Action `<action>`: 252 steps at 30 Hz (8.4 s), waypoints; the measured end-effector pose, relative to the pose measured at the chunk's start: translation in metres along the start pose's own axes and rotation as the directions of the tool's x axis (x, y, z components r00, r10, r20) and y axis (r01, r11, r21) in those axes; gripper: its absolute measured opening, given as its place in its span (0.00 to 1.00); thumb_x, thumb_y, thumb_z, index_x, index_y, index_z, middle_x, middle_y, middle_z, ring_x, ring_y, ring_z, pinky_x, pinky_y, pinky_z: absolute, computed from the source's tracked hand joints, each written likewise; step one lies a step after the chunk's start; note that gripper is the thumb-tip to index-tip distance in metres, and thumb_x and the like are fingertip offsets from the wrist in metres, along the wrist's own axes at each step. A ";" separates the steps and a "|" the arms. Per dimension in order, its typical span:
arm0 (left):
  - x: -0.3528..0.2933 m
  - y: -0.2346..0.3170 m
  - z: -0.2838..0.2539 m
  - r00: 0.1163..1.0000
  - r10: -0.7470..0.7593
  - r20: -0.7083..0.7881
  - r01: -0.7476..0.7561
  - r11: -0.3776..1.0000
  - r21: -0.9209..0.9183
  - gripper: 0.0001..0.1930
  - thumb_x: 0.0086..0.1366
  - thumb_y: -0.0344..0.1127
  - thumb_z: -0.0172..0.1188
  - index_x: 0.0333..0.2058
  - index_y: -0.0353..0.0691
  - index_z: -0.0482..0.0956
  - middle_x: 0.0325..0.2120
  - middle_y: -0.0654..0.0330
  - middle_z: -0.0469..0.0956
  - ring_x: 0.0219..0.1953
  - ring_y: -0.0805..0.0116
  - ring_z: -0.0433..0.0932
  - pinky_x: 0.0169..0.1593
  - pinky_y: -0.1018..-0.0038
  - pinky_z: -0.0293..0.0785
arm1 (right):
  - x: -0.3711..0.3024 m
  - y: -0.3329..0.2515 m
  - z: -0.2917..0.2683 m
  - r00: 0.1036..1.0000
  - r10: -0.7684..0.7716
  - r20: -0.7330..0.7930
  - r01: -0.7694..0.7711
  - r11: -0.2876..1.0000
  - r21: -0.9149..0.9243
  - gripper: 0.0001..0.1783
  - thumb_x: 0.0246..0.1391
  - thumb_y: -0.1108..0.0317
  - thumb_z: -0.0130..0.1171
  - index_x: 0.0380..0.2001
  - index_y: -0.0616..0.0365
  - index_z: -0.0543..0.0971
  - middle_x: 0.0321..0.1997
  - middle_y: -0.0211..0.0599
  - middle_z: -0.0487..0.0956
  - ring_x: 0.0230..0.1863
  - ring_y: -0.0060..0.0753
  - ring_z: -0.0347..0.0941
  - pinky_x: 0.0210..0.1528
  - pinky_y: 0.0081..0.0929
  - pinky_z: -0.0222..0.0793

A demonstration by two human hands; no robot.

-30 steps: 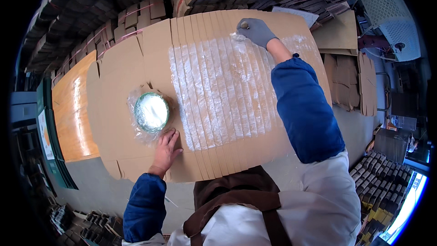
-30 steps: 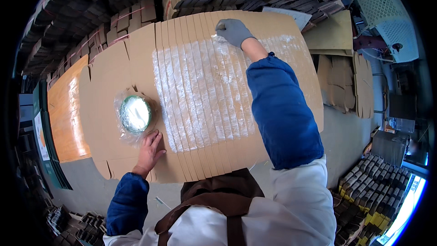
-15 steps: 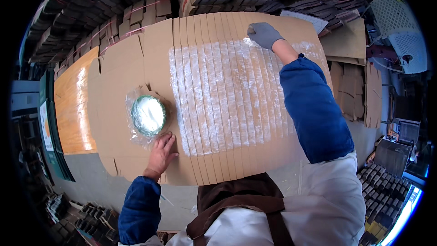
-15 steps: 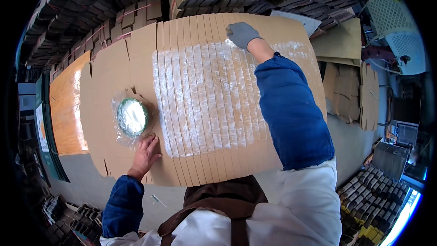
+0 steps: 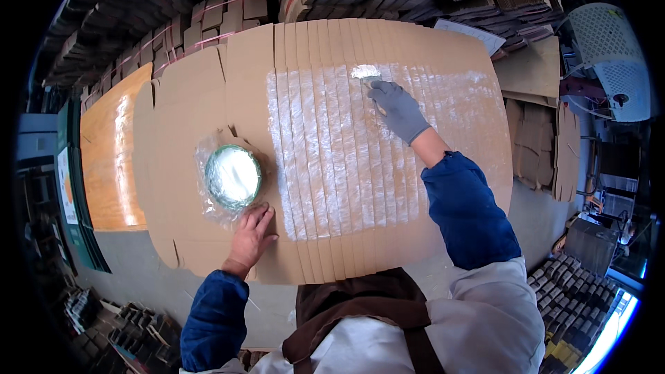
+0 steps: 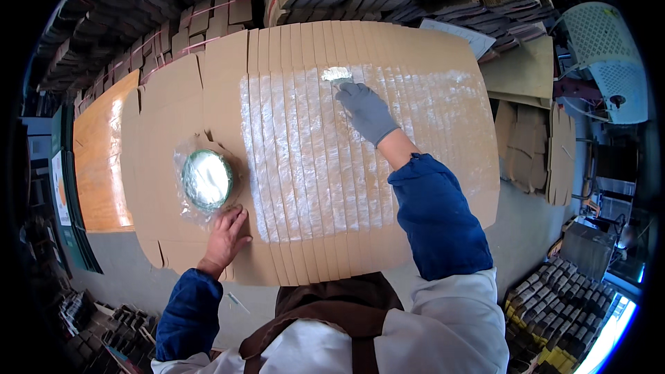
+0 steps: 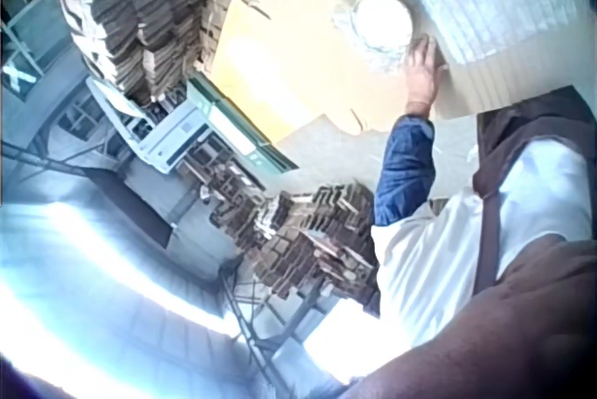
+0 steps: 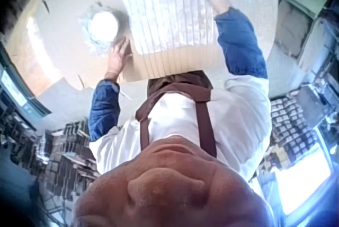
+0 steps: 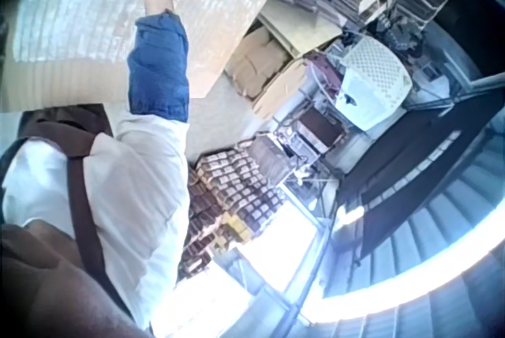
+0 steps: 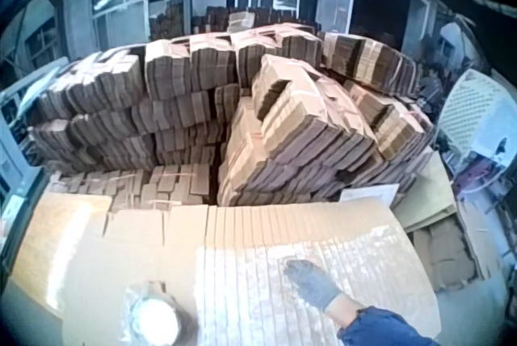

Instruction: The person applies a white adhesive substance to a large flat cardboard sheet using a small spatula. They scoop the substance from a container and spread it in parallel lines across the surface. After finishing the application, they pick up the treated cardboard and place it on a stack of similar sheets.

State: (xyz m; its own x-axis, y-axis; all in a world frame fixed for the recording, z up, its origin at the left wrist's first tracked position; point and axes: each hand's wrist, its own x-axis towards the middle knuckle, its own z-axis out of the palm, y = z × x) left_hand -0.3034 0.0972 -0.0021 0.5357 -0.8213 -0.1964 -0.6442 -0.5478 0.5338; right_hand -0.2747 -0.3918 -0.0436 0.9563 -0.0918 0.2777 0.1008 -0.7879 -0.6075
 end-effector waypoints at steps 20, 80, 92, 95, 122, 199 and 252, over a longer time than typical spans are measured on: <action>0.000 0.000 -0.004 1.000 -0.010 -0.027 0.009 1.000 -0.022 0.40 0.46 0.35 0.73 0.60 0.40 0.68 0.59 0.53 0.66 0.62 0.49 0.63 0.67 0.58 0.60 | 0.079 -0.038 -0.065 0.944 0.216 0.247 -0.141 0.947 -0.289 0.08 0.54 0.70 0.58 0.37 0.52 0.82 0.41 0.42 0.81 0.45 0.46 0.77 0.49 0.37 0.72; 0.002 0.002 -0.005 1.000 -0.004 -0.030 0.004 1.000 -0.022 0.40 0.45 0.34 0.73 0.60 0.39 0.69 0.59 0.53 0.66 0.62 0.50 0.64 0.67 0.60 0.60 | 0.102 0.013 -0.115 0.828 0.447 0.337 -0.314 0.869 -0.381 0.11 0.49 0.60 0.61 0.33 0.54 0.83 0.38 0.43 0.83 0.41 0.46 0.79 0.46 0.36 0.72; 0.000 0.004 -0.005 1.000 -0.030 -0.003 0.030 1.000 0.009 0.40 0.46 0.34 0.73 0.60 0.39 0.68 0.60 0.54 0.66 0.62 0.50 0.62 0.67 0.60 0.60 | 0.117 -0.019 -0.075 0.915 0.231 0.330 -0.149 0.956 -0.254 0.10 0.51 0.60 0.60 0.34 0.52 0.82 0.40 0.45 0.82 0.45 0.51 0.77 0.50 0.41 0.71; -0.002 0.003 0.000 0.999 -0.032 -0.020 0.032 0.999 0.019 0.40 0.46 0.34 0.73 0.60 0.39 0.69 0.60 0.54 0.66 0.63 0.50 0.62 0.67 0.61 0.59 | 0.105 -0.006 -0.104 0.903 0.331 0.274 -0.210 0.896 -0.392 0.10 0.52 0.61 0.58 0.34 0.52 0.81 0.40 0.46 0.82 0.45 0.51 0.77 0.49 0.42 0.72; 0.004 0.019 0.001 0.994 -0.100 0.045 0.094 0.987 0.130 0.41 0.49 0.30 0.71 0.63 0.39 0.65 0.62 0.52 0.62 0.63 0.49 0.62 0.65 0.62 0.62 | -0.035 -0.001 -0.111 0.969 0.246 0.024 -0.231 0.935 -0.270 0.09 0.58 0.65 0.52 0.38 0.53 0.78 0.42 0.47 0.80 0.44 0.54 0.76 0.46 0.44 0.73; -0.004 0.014 0.007 0.997 -0.070 0.030 0.063 0.979 0.195 0.38 0.53 0.30 0.69 0.63 0.39 0.64 0.64 0.55 0.61 0.63 0.50 0.62 0.66 0.63 0.62 | -0.272 -0.160 -0.092 0.854 0.516 -0.069 -0.502 0.779 -0.375 0.06 0.56 0.61 0.57 0.33 0.49 0.75 0.35 0.41 0.77 0.33 0.53 0.78 0.35 0.47 0.74; -0.005 0.020 0.002 0.990 -0.138 0.037 0.131 0.980 0.152 0.38 0.53 0.31 0.70 0.63 0.40 0.65 0.62 0.56 0.62 0.63 0.53 0.63 0.63 0.66 0.66 | -0.021 -0.088 -0.072 0.876 0.477 0.077 -0.419 0.829 -0.370 0.16 0.56 0.57 0.51 0.40 0.55 0.79 0.43 0.50 0.81 0.45 0.53 0.78 0.47 0.48 0.73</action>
State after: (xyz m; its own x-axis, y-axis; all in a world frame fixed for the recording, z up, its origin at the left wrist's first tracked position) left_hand -0.3196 0.0897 0.0081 0.5992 -0.7429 -0.2984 -0.6437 -0.6687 0.3721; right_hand -0.3236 -0.3646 0.0571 0.9067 -0.4087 -0.1041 -0.4184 -0.8404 -0.3446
